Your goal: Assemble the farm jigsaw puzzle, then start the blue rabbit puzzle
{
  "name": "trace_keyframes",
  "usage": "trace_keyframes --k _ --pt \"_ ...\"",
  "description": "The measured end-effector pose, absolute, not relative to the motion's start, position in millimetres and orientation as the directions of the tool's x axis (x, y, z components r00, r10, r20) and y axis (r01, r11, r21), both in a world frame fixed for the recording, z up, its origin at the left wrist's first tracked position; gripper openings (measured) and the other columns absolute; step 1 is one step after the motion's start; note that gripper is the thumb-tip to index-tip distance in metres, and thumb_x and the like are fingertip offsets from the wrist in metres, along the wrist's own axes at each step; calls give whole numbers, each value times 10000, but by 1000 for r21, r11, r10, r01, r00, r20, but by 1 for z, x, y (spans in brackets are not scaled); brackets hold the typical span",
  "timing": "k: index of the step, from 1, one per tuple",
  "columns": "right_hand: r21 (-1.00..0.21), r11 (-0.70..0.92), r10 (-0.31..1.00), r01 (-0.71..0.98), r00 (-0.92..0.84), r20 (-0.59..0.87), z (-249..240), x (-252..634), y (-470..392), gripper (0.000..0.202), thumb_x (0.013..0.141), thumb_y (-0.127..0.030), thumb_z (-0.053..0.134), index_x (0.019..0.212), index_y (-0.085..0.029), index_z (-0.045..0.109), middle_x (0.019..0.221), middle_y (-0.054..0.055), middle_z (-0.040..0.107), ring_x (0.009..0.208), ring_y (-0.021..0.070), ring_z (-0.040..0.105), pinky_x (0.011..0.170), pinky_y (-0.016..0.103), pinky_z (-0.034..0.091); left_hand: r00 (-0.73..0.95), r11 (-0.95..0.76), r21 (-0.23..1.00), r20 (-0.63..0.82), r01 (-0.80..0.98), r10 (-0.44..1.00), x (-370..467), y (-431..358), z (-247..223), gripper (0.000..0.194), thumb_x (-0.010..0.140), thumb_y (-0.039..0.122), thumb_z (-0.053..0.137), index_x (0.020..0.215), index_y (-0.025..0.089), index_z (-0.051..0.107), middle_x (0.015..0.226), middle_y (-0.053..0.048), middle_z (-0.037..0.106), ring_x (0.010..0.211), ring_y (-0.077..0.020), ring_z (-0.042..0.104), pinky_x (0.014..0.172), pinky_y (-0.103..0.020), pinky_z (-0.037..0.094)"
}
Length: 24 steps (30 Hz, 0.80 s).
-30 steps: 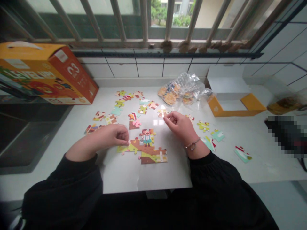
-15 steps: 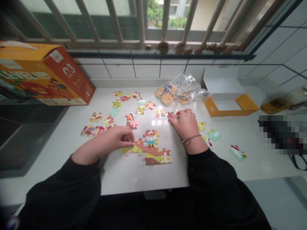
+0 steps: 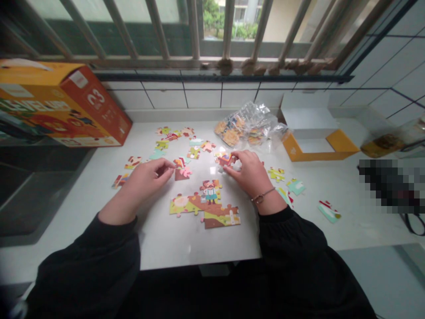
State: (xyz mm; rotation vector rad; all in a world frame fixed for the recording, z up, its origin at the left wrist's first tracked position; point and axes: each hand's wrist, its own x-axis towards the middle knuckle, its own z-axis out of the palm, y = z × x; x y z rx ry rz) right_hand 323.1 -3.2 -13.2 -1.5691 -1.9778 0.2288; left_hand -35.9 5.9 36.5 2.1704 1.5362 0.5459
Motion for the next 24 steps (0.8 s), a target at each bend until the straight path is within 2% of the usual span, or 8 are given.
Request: trace_keyframes --k 3,7,13,19,21,24 --pt "-478 284 939 831 -140 314 -15 322 -3 414 961 -493 860 1255 -219 758 1183 155 777 1132 359 705 1045 519 542 245 -254 476 82 842 966 -44 12 33 218 1009 323 619 1068 201 790 927 -65 761 838 -238 664 804 -366 492" --pt "-473 283 941 835 -146 306 -17 323 -3 407 952 -482 873 1229 -207 760 1168 151 774 1110 349 712 1017 499 548 249 -263 423 91 867 964 -48 16 23 278 1015 375 664 1179 186 784 1019 -96 757 926 -263 686 869 -387 523" --pt "-466 294 936 834 -151 319 -18 323 -3 399 980 -546 829 1191 -215 758 1126 135 768 1051 331 709 968 485 553 353 -344 429 61 835 934 -44 14 14 400 982 502 807 1224 185 778 1177 -134 765 1066 -312 699 987 -459 554" --pt "-459 273 936 845 -123 330 -19 325 -3 426 973 -551 819 1213 -203 764 1132 149 773 1057 342 712 980 504 560 322 -318 476 76 820 944 -44 14 17 278 948 413 827 1144 221 790 1091 -97 772 983 -287 705 927 -443 562" --pt "-470 241 935 849 -74 346 -17 329 -3 451 964 -555 815 1228 -193 766 1148 159 779 1075 351 714 990 511 565 214 -258 544 144 798 966 -51 19 19 266 938 386 813 1152 229 787 1038 -70 769 909 -258 698 855 -411 549" --pt "-535 137 919 834 95 382 -13 338 -3 506 941 -592 806 1230 -176 776 1141 160 783 1028 335 717 976 504 575 -207 -135 762 334 634 920 -73 30 26 276 986 389 749 1213 232 754 992 -31 745 801 -196 664 748 -357 505"
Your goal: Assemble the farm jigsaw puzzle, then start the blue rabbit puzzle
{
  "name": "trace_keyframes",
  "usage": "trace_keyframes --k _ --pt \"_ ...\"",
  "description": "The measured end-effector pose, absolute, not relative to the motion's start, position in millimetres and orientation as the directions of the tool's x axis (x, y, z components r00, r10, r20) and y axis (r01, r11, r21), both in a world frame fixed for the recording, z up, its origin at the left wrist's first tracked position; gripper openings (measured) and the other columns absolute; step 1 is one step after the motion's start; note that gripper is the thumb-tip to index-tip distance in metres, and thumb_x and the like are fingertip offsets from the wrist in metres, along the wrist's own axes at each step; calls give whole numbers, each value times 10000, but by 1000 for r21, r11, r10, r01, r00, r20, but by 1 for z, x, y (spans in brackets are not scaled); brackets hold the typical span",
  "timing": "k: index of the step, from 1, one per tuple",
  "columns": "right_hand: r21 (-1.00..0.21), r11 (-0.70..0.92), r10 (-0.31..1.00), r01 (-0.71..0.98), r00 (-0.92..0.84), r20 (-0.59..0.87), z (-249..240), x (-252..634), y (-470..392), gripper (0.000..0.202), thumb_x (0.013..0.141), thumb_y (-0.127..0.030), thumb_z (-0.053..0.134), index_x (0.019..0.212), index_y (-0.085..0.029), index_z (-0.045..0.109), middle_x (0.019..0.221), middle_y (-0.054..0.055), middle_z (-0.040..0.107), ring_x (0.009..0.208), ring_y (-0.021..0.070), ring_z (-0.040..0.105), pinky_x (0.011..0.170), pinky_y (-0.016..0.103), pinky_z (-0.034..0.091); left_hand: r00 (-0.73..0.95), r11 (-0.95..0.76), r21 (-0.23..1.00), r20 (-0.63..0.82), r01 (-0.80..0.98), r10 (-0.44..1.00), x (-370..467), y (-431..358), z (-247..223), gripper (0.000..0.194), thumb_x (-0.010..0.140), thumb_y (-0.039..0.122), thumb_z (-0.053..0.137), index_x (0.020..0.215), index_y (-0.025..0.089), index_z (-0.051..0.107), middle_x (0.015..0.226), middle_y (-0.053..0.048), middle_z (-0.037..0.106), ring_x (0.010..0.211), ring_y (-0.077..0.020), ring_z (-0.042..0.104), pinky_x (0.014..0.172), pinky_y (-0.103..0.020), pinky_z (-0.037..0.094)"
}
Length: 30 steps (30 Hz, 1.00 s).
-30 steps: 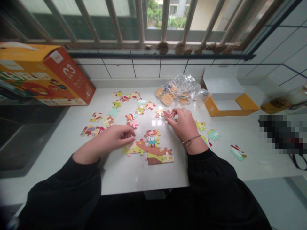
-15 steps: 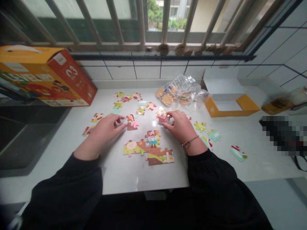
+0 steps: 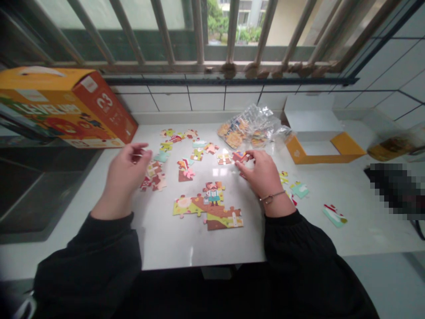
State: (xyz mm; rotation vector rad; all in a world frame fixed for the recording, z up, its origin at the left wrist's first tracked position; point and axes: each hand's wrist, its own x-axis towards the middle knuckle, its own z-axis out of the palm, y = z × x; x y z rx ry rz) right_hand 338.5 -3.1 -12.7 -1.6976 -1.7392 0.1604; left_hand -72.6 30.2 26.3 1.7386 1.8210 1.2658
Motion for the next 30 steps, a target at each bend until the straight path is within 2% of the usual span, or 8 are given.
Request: trace_keyframes --k 2,6,9,13,17,21,24,30 --pt "-610 49 890 791 243 386 -10 345 -3 559 923 -638 801 1234 -174 782 1124 146 784 953 305 715 942 489 584 -487 -146 891 364 429 794 -91 37 32 193 1046 356 676 1175 219 719 976 -17 723 771 -164 644 721 -339 485" --pt "-729 -50 827 683 438 353 -7 353 -3 629 906 -709 782 1257 -188 775 1101 109 790 833 250 693 883 468 594 -664 -116 981 190 154 723 -112 45 40 132 1132 261 545 1092 227 667 944 24 691 779 -121 644 679 -310 433" --pt "-744 -57 803 665 473 362 -7 353 -3 652 901 -732 772 1266 -191 766 1108 104 782 814 236 682 871 465 598 -706 -103 995 87 21 703 -108 48 39 179 1115 222 510 1063 214 680 903 9 675 729 -116 619 623 -292 420" --pt "-753 -36 803 657 467 370 -7 351 -3 656 915 -744 754 1267 -190 750 1110 102 769 798 226 675 849 458 603 -690 -123 992 68 -30 720 -97 52 32 187 1095 284 554 1009 212 703 903 -23 687 685 -136 603 569 -292 417" --pt "-762 -1 813 647 444 376 -7 349 -4 643 907 -735 775 1264 -201 742 1115 95 773 806 221 676 832 440 607 -701 -156 983 42 -100 712 -97 51 35 282 1161 380 514 1034 203 692 897 -25 677 706 -129 612 606 -289 418" --pt "-783 1 809 622 460 366 -5 346 -5 638 893 -707 796 1277 -202 731 1116 88 781 787 213 679 802 422 606 -795 -243 933 -69 -265 603 -101 48 48 424 1216 453 361 1007 210 638 890 6 634 686 -107 578 632 -292 425" --pt "-794 3 808 608 466 360 -2 344 -6 629 892 -689 801 1279 -198 729 1123 91 781 782 209 682 782 408 608 -825 -265 915 -114 -304 553 -103 47 54 485 1216 492 310 979 202 618 903 21 620 677 -104 562 641 -305 431" --pt "-797 13 807 604 464 365 -1 344 -6 617 900 -677 800 1285 -202 725 1132 90 773 774 200 676 767 395 619 -807 -300 885 -129 -356 577 -105 46 56 594 1189 675 301 964 216 604 912 22 593 717 -126 564 713 -309 454"
